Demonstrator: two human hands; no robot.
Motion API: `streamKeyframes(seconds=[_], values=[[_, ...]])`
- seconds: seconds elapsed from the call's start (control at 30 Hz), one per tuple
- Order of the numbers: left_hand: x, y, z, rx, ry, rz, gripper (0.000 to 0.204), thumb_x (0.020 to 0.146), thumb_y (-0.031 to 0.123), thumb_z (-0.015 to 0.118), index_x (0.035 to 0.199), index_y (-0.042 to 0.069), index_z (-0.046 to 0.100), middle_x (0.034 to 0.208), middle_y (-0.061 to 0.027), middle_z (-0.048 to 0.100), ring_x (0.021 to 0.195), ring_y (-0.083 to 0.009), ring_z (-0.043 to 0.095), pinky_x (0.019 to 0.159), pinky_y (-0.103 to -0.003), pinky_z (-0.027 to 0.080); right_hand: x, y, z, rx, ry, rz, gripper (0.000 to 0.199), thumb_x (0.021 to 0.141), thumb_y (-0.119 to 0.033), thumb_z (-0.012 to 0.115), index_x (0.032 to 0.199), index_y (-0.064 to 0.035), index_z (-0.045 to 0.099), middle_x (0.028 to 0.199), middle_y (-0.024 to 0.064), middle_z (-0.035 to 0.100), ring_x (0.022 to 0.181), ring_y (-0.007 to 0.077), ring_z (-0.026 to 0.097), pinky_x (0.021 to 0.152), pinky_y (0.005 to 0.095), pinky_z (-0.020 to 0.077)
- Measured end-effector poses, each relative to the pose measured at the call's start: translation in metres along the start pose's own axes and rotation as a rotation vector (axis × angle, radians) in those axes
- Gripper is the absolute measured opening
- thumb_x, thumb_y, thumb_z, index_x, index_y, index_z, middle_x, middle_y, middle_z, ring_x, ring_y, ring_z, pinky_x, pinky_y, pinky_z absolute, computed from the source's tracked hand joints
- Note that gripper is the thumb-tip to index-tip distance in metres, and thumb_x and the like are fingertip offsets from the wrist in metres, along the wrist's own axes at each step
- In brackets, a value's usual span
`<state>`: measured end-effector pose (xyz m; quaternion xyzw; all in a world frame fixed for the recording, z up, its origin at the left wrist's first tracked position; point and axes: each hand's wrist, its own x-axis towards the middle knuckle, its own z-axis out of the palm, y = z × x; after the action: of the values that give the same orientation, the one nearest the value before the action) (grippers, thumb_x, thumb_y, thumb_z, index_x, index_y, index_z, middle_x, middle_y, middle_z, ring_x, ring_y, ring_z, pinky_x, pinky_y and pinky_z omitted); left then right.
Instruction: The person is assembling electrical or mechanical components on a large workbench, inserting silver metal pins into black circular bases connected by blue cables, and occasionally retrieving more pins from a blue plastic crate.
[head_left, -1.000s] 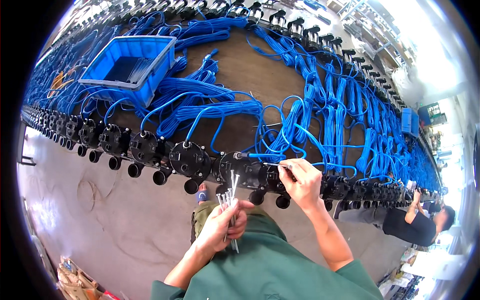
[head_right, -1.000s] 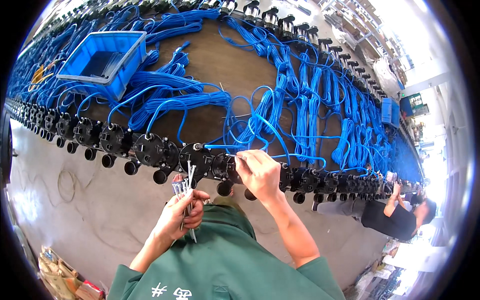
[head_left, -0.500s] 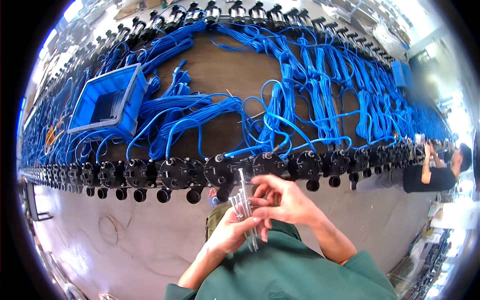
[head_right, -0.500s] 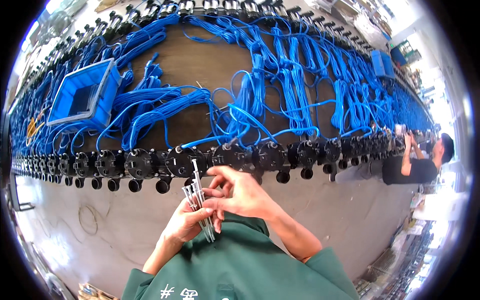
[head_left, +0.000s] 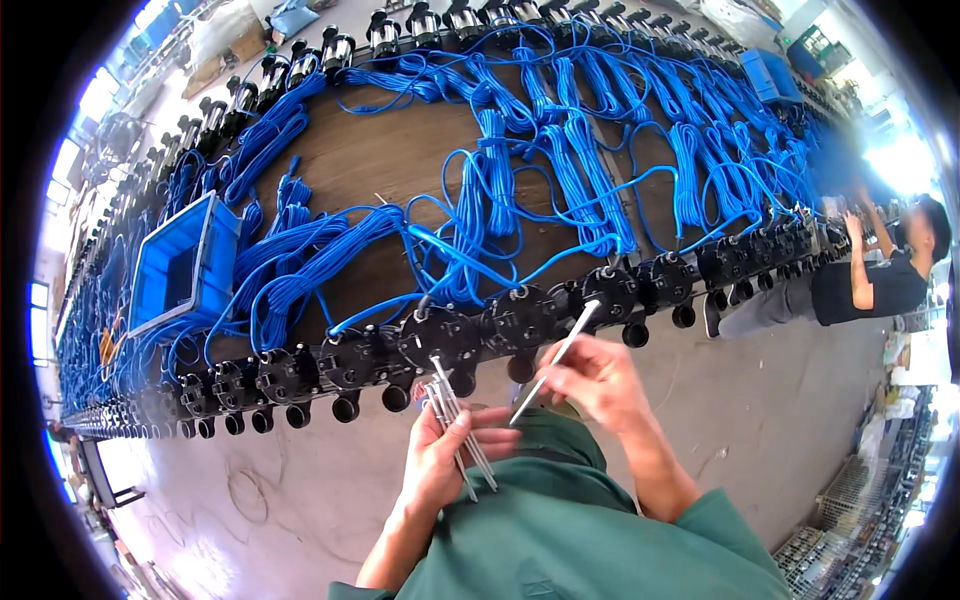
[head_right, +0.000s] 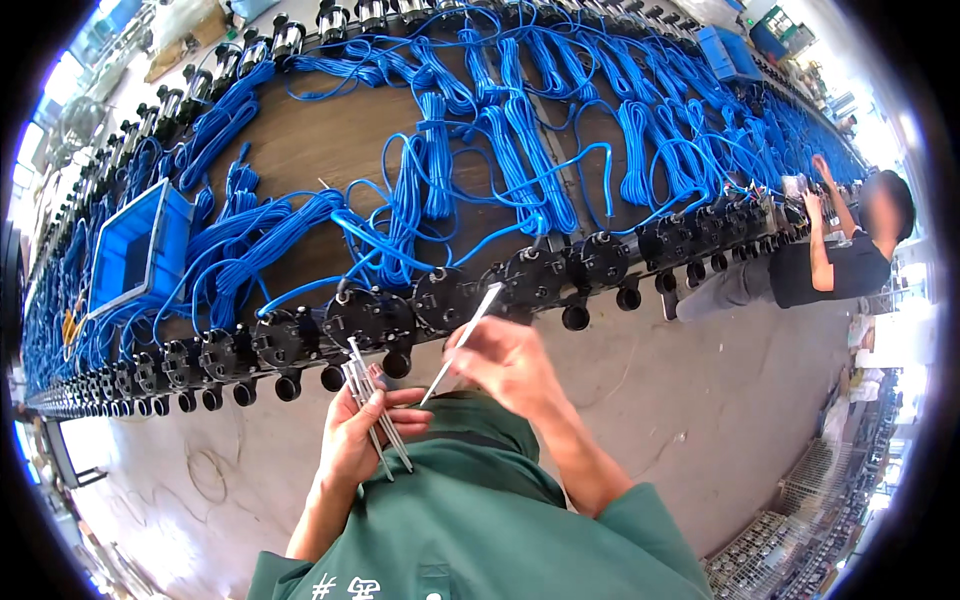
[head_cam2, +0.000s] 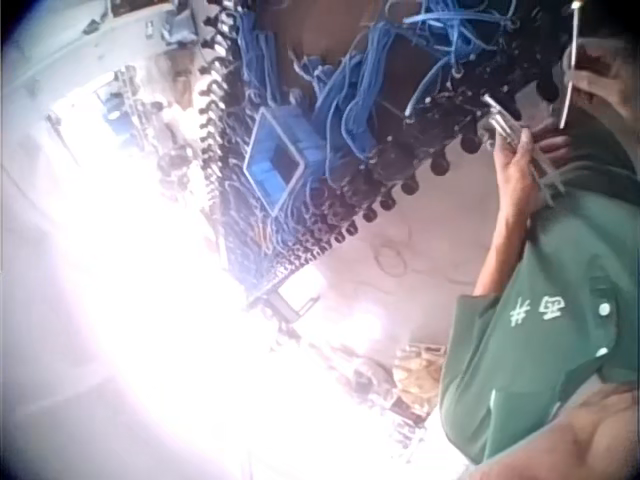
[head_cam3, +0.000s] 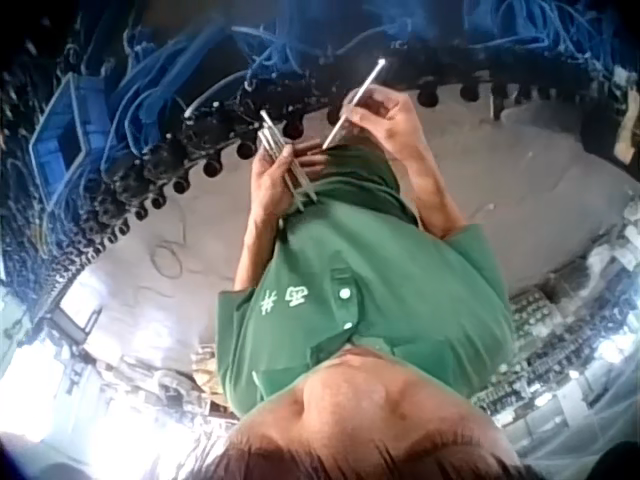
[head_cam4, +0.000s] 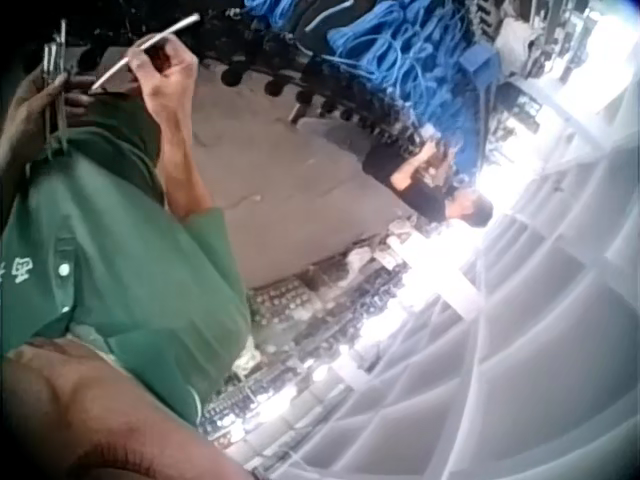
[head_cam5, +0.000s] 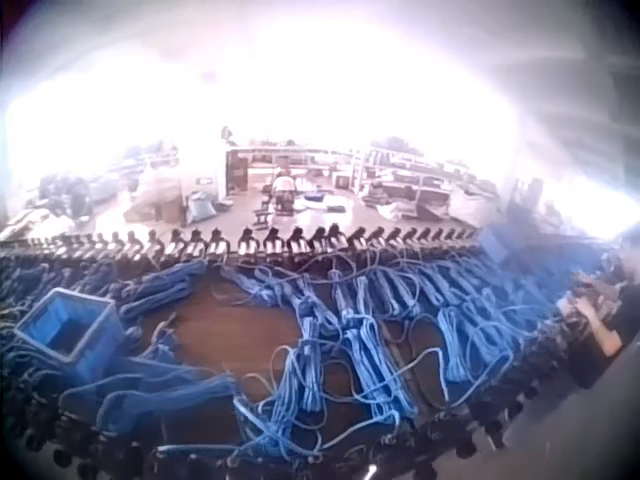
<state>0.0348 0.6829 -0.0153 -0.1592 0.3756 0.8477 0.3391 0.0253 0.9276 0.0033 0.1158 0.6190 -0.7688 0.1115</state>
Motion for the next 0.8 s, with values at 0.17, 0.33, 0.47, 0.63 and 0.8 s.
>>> streamKeyframes(seconds=[0.17, 0.33, 0.47, 0.63, 0.8], values=[[0.020, -0.036, 0.008, -0.255, 0.106, 0.097, 0.018, 0.104, 0.016, 0.055, 0.104, -0.001, 0.060, 0.113, -0.0205, 0.064, 0.107, -0.0363, 0.066, 0.100, -0.057, 0.054, 0.007, 0.007, -0.053, -0.362, 0.246, -0.346, 0.008, 0.092, 0.003, 0.069, 0.099, 0.0073, 0.068, 0.081, 0.0086, 0.073, 0.069, 0.0157, 0.074, 0.061, 0.0260, 0.0585], [0.029, -0.075, 0.011, -0.386, 0.125, 0.155, 0.018, 0.103, 0.020, 0.058, 0.107, 0.002, 0.058, 0.089, -0.0045, 0.053, 0.079, -0.0174, 0.052, 0.076, -0.035, 0.051, 0.027, 0.027, -0.069, -0.514, 0.194, -0.411, 0.008, 0.091, 0.000, 0.071, 0.097, 0.0041, 0.070, 0.077, 0.0077, 0.072, 0.059, 0.0131, 0.071, 0.050, 0.0249, 0.0537], [0.025, -0.094, 0.011, -0.436, 0.179, 0.178, 0.014, 0.102, 0.018, 0.060, 0.104, 0.004, 0.060, 0.074, 0.0024, 0.043, 0.062, -0.0092, 0.037, 0.056, -0.024, 0.035, 0.040, 0.032, -0.077, -0.676, 0.143, -0.614, 0.008, 0.088, 0.001, 0.072, 0.096, 0.0009, 0.071, 0.078, 0.0100, 0.071, 0.060, 0.0162, 0.071, 0.052, 0.0270, 0.0530], [0.037, -0.082, 0.035, 0.157, 0.611, 0.656, 0.015, 0.099, 0.012, 0.067, 0.097, -0.001, 0.073, 0.075, -0.0077, 0.070, 0.047, -0.0014, 0.038, 0.042, -0.022, 0.027, 0.046, 0.029, -0.074, -0.936, 0.010, -0.749, 0.006, 0.084, -0.006, 0.072, 0.089, -0.0040, 0.070, 0.084, 0.0110, 0.070, 0.074, 0.0319, 0.069, 0.063, 0.0383, 0.0557], [0.063, -0.060, 0.045, 0.751, 0.784, 0.866, 0.013, 0.096, 0.007, 0.067, 0.097, -0.003, 0.075, 0.077, -0.0048, 0.073, 0.070, -0.0105, 0.066, 0.068, -0.025, 0.054, 0.049, 0.050, -0.070, -1.108, -0.025, -0.652, 0.012, 0.085, -0.010, 0.072, 0.094, -0.0043, 0.069, 0.089, 0.0114, 0.068, 0.076, 0.0330, 0.069, 0.067, 0.0408, 0.0565]])
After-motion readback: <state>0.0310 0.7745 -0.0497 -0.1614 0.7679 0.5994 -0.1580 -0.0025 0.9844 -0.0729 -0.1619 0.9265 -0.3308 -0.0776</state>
